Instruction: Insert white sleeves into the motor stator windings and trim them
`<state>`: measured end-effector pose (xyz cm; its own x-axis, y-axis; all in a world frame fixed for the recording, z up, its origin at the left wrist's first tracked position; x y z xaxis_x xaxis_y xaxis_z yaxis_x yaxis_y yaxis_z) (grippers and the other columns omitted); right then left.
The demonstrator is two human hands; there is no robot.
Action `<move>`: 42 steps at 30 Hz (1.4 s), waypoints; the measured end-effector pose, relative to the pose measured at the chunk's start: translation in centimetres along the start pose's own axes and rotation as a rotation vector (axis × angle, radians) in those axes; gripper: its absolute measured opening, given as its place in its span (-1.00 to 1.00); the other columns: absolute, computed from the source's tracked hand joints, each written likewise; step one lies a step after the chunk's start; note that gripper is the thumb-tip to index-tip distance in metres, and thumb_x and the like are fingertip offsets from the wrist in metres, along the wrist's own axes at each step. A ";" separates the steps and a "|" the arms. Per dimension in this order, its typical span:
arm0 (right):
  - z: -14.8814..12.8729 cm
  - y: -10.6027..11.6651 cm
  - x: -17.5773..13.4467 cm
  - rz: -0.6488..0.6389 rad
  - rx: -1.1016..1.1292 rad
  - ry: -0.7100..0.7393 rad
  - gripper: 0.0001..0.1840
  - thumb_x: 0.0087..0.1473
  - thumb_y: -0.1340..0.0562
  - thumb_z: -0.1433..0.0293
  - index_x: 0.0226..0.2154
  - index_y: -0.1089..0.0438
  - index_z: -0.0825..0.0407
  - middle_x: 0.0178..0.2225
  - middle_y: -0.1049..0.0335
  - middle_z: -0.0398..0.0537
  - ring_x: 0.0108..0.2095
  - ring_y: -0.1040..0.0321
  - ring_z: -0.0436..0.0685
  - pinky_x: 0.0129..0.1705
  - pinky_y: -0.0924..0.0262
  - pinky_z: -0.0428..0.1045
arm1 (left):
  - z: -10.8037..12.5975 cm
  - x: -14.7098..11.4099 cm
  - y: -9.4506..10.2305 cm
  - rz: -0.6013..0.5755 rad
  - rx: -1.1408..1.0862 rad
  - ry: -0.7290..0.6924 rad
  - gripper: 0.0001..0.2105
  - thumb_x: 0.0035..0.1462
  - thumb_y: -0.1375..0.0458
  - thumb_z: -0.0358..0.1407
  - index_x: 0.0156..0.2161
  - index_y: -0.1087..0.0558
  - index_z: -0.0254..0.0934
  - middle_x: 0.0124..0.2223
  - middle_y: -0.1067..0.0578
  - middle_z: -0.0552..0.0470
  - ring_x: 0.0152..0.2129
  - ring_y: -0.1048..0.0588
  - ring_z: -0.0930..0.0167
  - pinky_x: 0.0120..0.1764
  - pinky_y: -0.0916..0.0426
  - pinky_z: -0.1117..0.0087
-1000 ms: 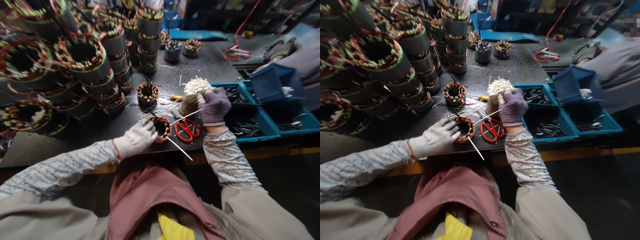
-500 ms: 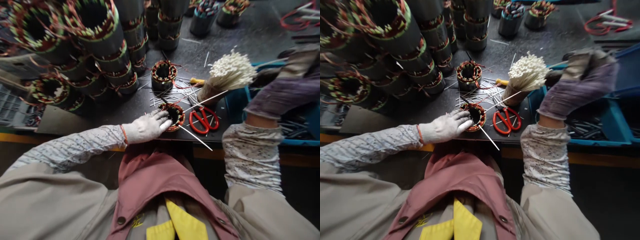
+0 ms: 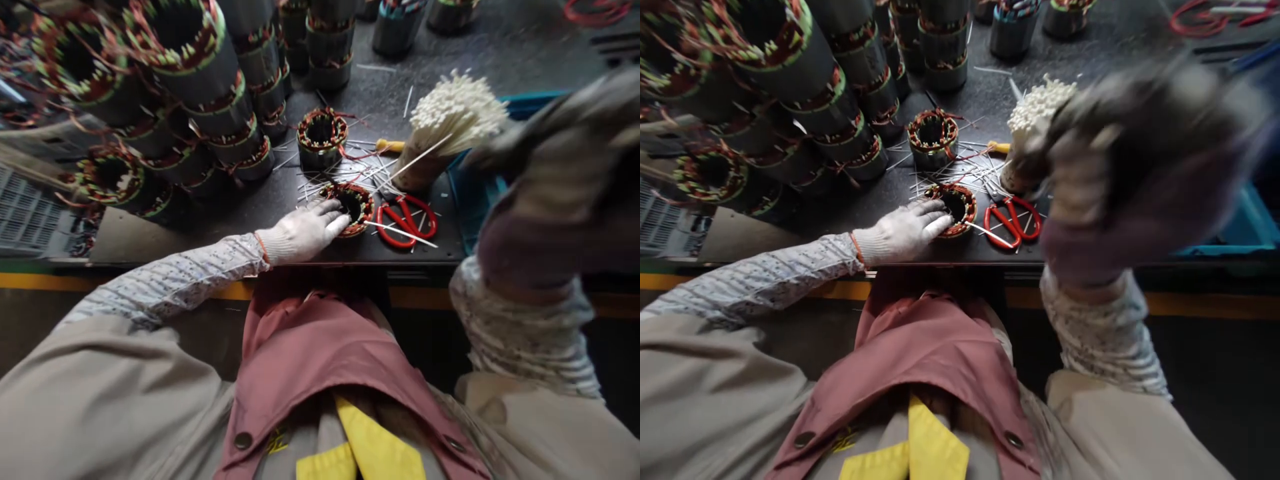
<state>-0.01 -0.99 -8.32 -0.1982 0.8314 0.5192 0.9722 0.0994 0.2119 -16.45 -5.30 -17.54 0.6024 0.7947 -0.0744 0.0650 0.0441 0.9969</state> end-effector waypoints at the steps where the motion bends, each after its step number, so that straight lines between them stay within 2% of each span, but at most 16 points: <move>1: -0.6 -0.1 -2.1 0.038 0.007 0.010 -0.52 0.28 0.15 0.11 -0.23 -0.37 -0.03 -0.32 -0.38 0.05 -0.18 -0.46 0.24 -0.32 -0.44 0.16 | 0.1 0.1 -0.2 0.010 0.023 0.000 -0.58 0.25 0.06 -0.45 0.20 -0.25 -0.38 0.17 -0.37 -0.23 0.21 -0.22 0.20 0.20 -0.15 0.07; 3: -1.1 -0.7 -6.6 0.049 0.005 0.025 -0.75 0.20 -0.09 0.21 -0.35 -0.38 -0.02 -0.43 -0.39 -0.05 -0.40 -0.48 0.15 -0.50 -0.44 0.05 | 0.2 0.2 -0.4 0.046 0.041 0.024 -0.60 0.25 0.07 -0.47 0.18 -0.28 -0.42 0.12 -0.41 -0.27 0.18 -0.26 0.18 0.19 -0.15 0.01; 5: -1.1 -1.1 -10.7 0.053 -0.018 0.054 -0.93 0.13 -0.19 0.37 -0.35 -0.39 -0.03 -0.41 -0.43 -0.10 -0.47 -0.47 0.06 -0.52 -0.44 -0.03 | 0.2 0.5 -0.4 0.068 0.020 0.050 -0.60 0.23 0.03 -0.45 0.17 -0.28 -0.43 0.09 -0.44 -0.29 0.15 -0.30 0.17 0.18 -0.19 0.02; 6: -1.0 -1.3 -12.5 0.037 -0.041 0.073 -0.92 0.10 -0.21 0.45 -0.32 -0.41 -0.05 -0.34 -0.46 -0.10 -0.41 -0.49 0.06 -0.45 -0.47 -0.04 | 0.2 0.5 -0.3 0.069 0.002 0.060 -0.59 0.22 0.01 -0.44 0.18 -0.28 -0.42 0.10 -0.43 -0.29 0.14 -0.31 0.18 0.17 -0.20 0.05; 9: -0.1 -1.8 -16.2 -0.077 -0.054 0.083 -0.69 0.06 -0.20 0.60 -0.20 -0.43 -0.08 -0.12 -0.48 -0.06 -0.12 -0.48 0.13 -0.14 -0.48 0.06 | 0.2 0.5 0.4 0.027 -0.034 0.033 -0.56 0.22 0.00 -0.42 0.21 -0.24 -0.37 0.18 -0.34 -0.26 0.17 -0.27 0.21 0.17 -0.22 0.14; 12: 1.3 -2.4 -17.8 -0.169 0.046 0.011 -0.66 0.09 -0.18 0.62 -0.15 -0.42 -0.06 -0.08 -0.48 -0.04 -0.01 -0.43 0.15 0.02 -0.40 0.12 | 0.0 0.4 0.8 -0.001 0.007 -0.013 -0.57 0.25 0.05 -0.43 0.22 -0.23 -0.35 0.22 -0.31 -0.24 0.22 -0.21 0.19 0.20 -0.17 0.08; 16: 2.5 -3.3 -18.3 -0.192 0.126 -0.068 -0.69 0.11 -0.18 0.60 -0.15 -0.42 -0.06 -0.09 -0.49 -0.05 -0.01 -0.43 0.11 0.03 -0.39 0.06 | -0.3 0.5 0.3 0.073 0.035 -0.037 -0.56 0.21 0.03 -0.47 0.20 -0.26 -0.36 0.13 -0.41 -0.22 0.22 -0.20 0.14 0.22 -0.04 -0.10; 21: 3.5 -4.0 -18.6 -0.176 0.175 -0.132 -0.68 0.12 -0.18 0.58 -0.12 -0.40 -0.08 -0.06 -0.47 -0.05 0.01 -0.41 0.11 0.02 -0.39 0.04 | -0.1 1.1 -0.3 0.151 -0.036 -0.018 -0.57 0.17 -0.02 -0.47 0.16 -0.30 -0.42 0.02 -0.50 -0.25 0.07 -0.39 0.20 0.21 -0.10 -0.05; 29: 4.2 -3.7 -18.8 -0.041 0.153 -0.293 -0.74 0.12 -0.21 0.53 -0.16 -0.46 -0.06 -0.10 -0.50 -0.04 -0.10 -0.47 0.09 -0.06 -0.44 0.02 | 0.2 1.2 0.2 0.167 -0.066 -0.010 -0.60 0.22 -0.04 -0.38 0.15 -0.30 -0.42 0.05 -0.47 -0.27 0.04 -0.41 0.21 0.18 -0.15 -0.04; 34: 3.7 -3.4 -18.6 -0.022 0.173 -0.318 -0.72 0.10 -0.22 0.56 -0.16 -0.47 -0.06 -0.12 -0.51 -0.06 -0.10 -0.47 0.08 -0.06 -0.44 0.01 | 0.1 1.2 0.2 0.168 -0.080 -0.012 -0.60 0.22 -0.04 -0.36 0.15 -0.31 -0.41 0.05 -0.47 -0.27 0.05 -0.41 0.20 0.19 -0.14 -0.04; 37: 4.0 -3.9 -17.8 0.003 0.148 -0.340 -0.78 0.11 -0.23 0.52 -0.20 -0.49 -0.04 -0.14 -0.52 -0.06 -0.13 -0.49 0.08 -0.07 -0.44 0.01 | 0.1 1.2 0.3 0.165 -0.090 -0.002 -0.60 0.21 -0.04 -0.36 0.15 -0.31 -0.40 0.04 -0.47 -0.25 0.04 -0.41 0.20 0.19 -0.15 -0.03; 42: 2.9 -4.2 -16.0 0.104 0.184 -0.231 -0.85 0.11 -0.24 0.47 -0.26 -0.49 -0.03 -0.20 -0.54 -0.05 -0.15 -0.49 0.12 -0.09 -0.45 0.05 | 0.2 1.1 0.6 0.133 -0.092 0.040 -0.55 0.20 -0.04 -0.36 0.19 -0.26 -0.41 0.07 -0.46 -0.26 0.05 -0.40 0.19 0.20 -0.13 -0.02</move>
<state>-0.60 -13.15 -19.91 -0.0835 0.9424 0.3239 0.9962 0.0872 0.0030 -15.59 -4.49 -17.08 0.5687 0.8205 0.0572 -0.0868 -0.0092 0.9962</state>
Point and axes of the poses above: each hand's wrist, its own x-axis towards the middle knuckle, its own y-axis out of the back of the hand, z = x × y, the point moved 6 cm from there along x, towards the middle knuckle
